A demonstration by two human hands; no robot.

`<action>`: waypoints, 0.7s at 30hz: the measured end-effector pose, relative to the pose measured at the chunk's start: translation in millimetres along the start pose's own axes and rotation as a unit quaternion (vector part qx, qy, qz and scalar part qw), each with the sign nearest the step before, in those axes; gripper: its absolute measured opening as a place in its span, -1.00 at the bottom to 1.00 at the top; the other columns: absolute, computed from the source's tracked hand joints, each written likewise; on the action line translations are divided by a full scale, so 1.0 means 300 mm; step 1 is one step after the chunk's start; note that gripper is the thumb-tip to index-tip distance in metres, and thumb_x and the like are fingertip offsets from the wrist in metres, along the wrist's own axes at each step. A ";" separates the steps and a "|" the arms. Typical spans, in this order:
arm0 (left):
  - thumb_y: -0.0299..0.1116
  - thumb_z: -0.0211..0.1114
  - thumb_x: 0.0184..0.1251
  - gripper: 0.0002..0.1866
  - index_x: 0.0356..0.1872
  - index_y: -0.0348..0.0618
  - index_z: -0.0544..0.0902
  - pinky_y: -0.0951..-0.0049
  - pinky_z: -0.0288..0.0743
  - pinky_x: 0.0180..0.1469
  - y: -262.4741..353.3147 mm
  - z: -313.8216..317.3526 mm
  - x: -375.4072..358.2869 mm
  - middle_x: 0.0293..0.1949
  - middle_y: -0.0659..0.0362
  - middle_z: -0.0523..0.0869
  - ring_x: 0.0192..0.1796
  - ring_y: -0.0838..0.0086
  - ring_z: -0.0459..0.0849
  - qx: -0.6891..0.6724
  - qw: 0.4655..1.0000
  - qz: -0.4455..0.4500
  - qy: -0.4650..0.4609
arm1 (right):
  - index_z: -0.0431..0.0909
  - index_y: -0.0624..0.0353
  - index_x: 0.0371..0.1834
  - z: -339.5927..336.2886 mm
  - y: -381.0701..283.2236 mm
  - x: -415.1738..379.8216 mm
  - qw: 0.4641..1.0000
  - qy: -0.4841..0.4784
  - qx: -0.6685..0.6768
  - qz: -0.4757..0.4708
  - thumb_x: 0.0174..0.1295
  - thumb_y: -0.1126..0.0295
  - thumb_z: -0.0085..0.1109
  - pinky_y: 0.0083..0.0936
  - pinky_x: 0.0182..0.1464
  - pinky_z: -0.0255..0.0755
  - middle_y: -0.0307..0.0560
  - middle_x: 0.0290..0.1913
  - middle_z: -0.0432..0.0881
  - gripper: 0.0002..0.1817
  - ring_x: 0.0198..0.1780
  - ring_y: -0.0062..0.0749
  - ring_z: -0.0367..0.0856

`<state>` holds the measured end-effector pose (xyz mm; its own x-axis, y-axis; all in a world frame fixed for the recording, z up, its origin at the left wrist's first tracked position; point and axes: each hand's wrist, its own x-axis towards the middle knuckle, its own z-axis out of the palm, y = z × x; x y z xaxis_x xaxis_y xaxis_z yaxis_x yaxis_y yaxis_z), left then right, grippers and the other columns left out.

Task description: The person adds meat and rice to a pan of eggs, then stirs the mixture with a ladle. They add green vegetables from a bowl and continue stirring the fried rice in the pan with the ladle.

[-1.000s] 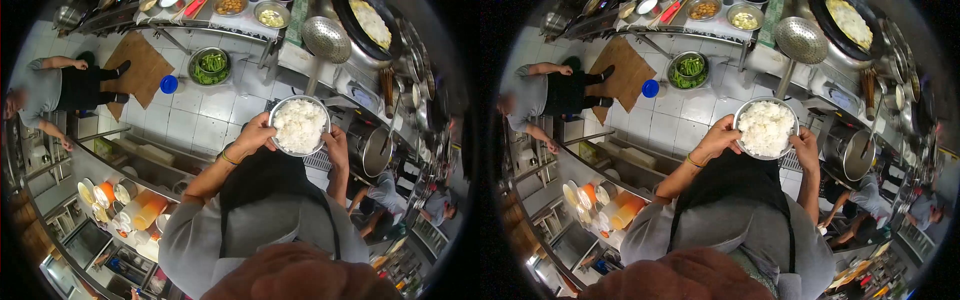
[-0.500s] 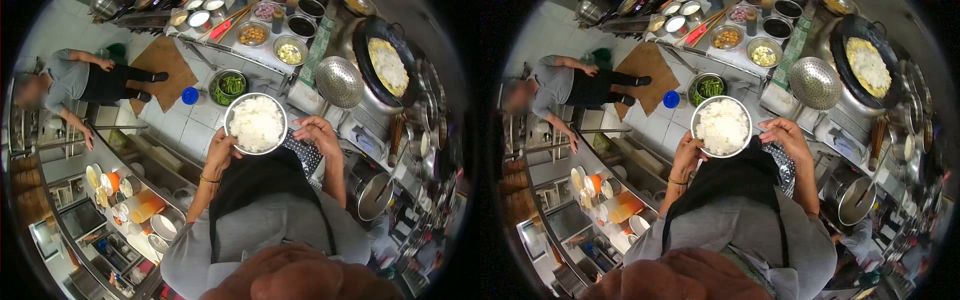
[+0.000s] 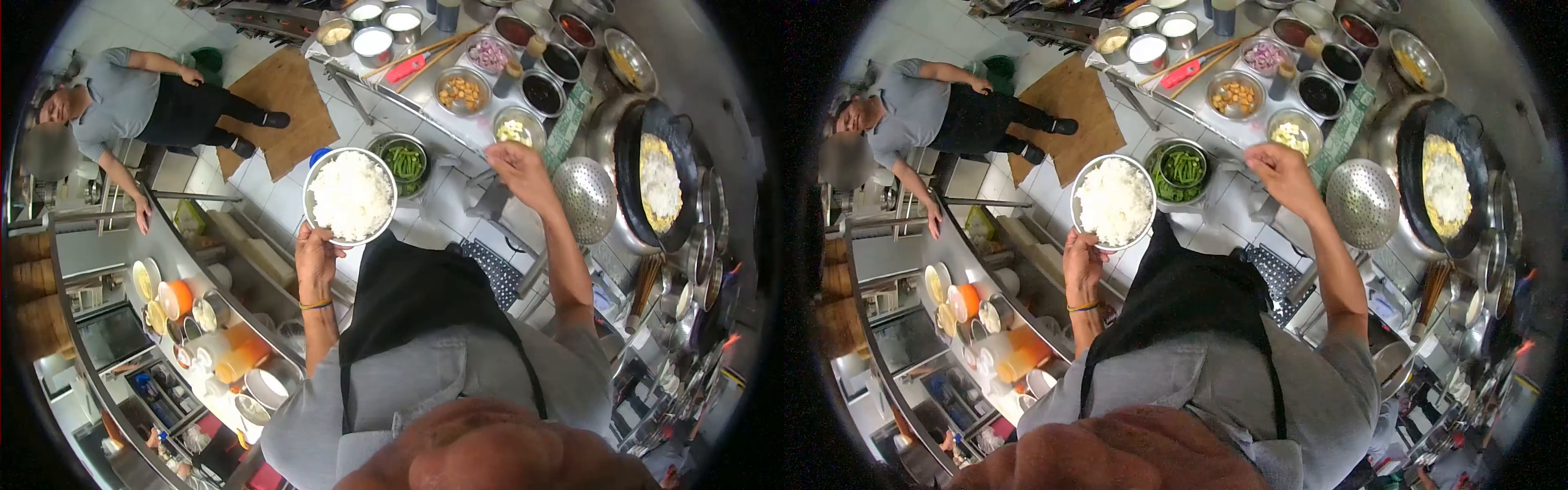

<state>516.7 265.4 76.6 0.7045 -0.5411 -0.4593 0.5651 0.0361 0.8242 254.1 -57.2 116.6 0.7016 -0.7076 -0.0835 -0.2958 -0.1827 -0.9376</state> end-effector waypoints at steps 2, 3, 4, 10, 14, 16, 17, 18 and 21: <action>-0.63 0.09 0.17 -0.72 -0.07 -0.32 0.54 0.48 0.62 -0.67 0.054 -0.041 0.110 -0.32 -0.05 0.77 -0.56 0.24 0.76 -0.006 1.000 0.002 0.014 | 0.69 0.29 0.00 0.106 -0.047 0.199 0.995 0.027 -0.056 -0.082 0.33 0.47 0.32 -0.51 -0.09 0.59 -0.01 -0.16 0.76 -0.78 -0.17 -0.44 0.72; -0.63 0.09 0.17 -0.72 -0.06 -0.32 0.54 0.49 0.63 -0.67 0.082 -0.060 0.169 -0.31 -0.06 0.77 -0.57 0.25 0.76 -0.009 1.000 0.003 0.020 | 0.69 0.29 0.00 0.161 -0.068 0.309 0.988 0.040 -0.086 -0.123 0.31 0.47 0.33 -0.49 -0.08 0.60 0.02 -0.15 0.76 -0.76 -0.17 -0.40 0.74; -0.63 0.09 0.17 -0.71 -0.06 -0.33 0.53 0.49 0.63 -0.66 0.110 -0.079 0.231 -0.30 -0.06 0.76 -0.57 0.25 0.75 -0.015 1.000 0.004 0.024 | 0.68 0.30 0.04 0.217 -0.088 0.425 0.983 0.056 -0.111 -0.135 0.32 0.47 0.33 -0.54 -0.11 0.57 -0.05 -0.15 0.74 -0.74 -0.18 -0.47 0.68; -0.64 0.08 0.20 -0.75 -0.08 -0.31 0.51 0.48 0.67 -0.66 0.273 -0.231 0.584 -0.31 -0.06 0.76 -0.59 0.28 0.75 0.006 1.000 -0.005 0.025 | 0.58 0.32 0.30 0.589 0.108 1.262 0.972 0.164 -0.103 -0.135 0.21 0.46 0.44 -0.59 -0.28 0.57 -0.16 -0.31 0.71 -0.45 -0.30 -0.58 0.66; -0.63 0.10 0.20 -0.78 -0.11 -0.30 0.53 0.48 0.69 -0.65 0.371 -0.297 0.746 -0.30 -0.06 0.76 -0.58 0.31 0.75 0.006 1.000 -0.012 0.015 | 0.53 0.50 0.28 0.741 0.128 1.597 0.974 0.225 0.033 -0.013 0.22 0.44 0.45 -0.56 -0.46 0.51 -0.16 -0.38 0.69 -0.41 -0.47 -0.58 0.60; -0.64 0.10 0.20 -0.79 -0.14 -0.30 0.54 0.49 0.69 -0.65 0.412 -0.314 0.805 -0.30 -0.05 0.77 -0.58 0.32 0.75 0.002 1.000 -0.013 0.008 | 0.71 0.31 0.09 0.741 0.189 1.736 0.958 0.285 0.013 -0.042 0.17 0.25 0.49 -0.41 -0.39 0.54 -0.16 -0.43 0.71 -0.53 -0.48 -0.54 0.63; -0.64 0.11 0.20 -0.81 -0.17 -0.29 0.56 0.50 0.68 -0.65 0.424 -0.326 0.831 -0.31 -0.04 0.78 -0.57 0.36 0.76 0.000 1.000 -0.017 0.007 | 0.73 0.31 -0.01 0.717 0.194 1.774 0.949 0.310 0.038 -0.030 0.21 0.23 0.45 -0.37 -0.36 0.55 -0.10 -0.44 0.71 -0.60 -0.46 -0.44 0.66; -0.64 0.11 0.20 -0.82 -0.17 -0.29 0.56 0.51 0.68 -0.66 0.432 -0.338 0.853 -0.31 -0.03 0.78 -0.57 0.36 0.76 0.002 1.000 -0.019 0.007 | 0.75 0.32 -0.12 0.697 0.148 1.792 0.940 0.335 0.064 -0.018 0.25 0.21 0.41 -0.33 -0.33 0.56 -0.05 -0.44 0.72 -0.65 -0.45 -0.34 0.69; -0.63 0.12 0.20 -0.82 -0.17 -0.28 0.56 0.52 0.66 -0.67 0.452 -0.357 0.914 -0.32 -0.02 0.78 -0.57 0.37 0.75 0.005 1.000 -0.020 0.010 | 0.72 0.33 -0.17 0.591 0.145 1.806 0.915 0.353 -0.160 -0.110 0.38 0.25 0.25 -0.21 -0.18 0.56 0.19 -0.37 0.71 -0.71 -0.31 0.02 0.73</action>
<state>832.5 211.9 26.8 0.6894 -0.5258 -0.4982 0.5888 0.0061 0.8083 736.4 -327.6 -29.2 0.2070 -0.8734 0.4409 -0.4513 -0.4851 -0.7490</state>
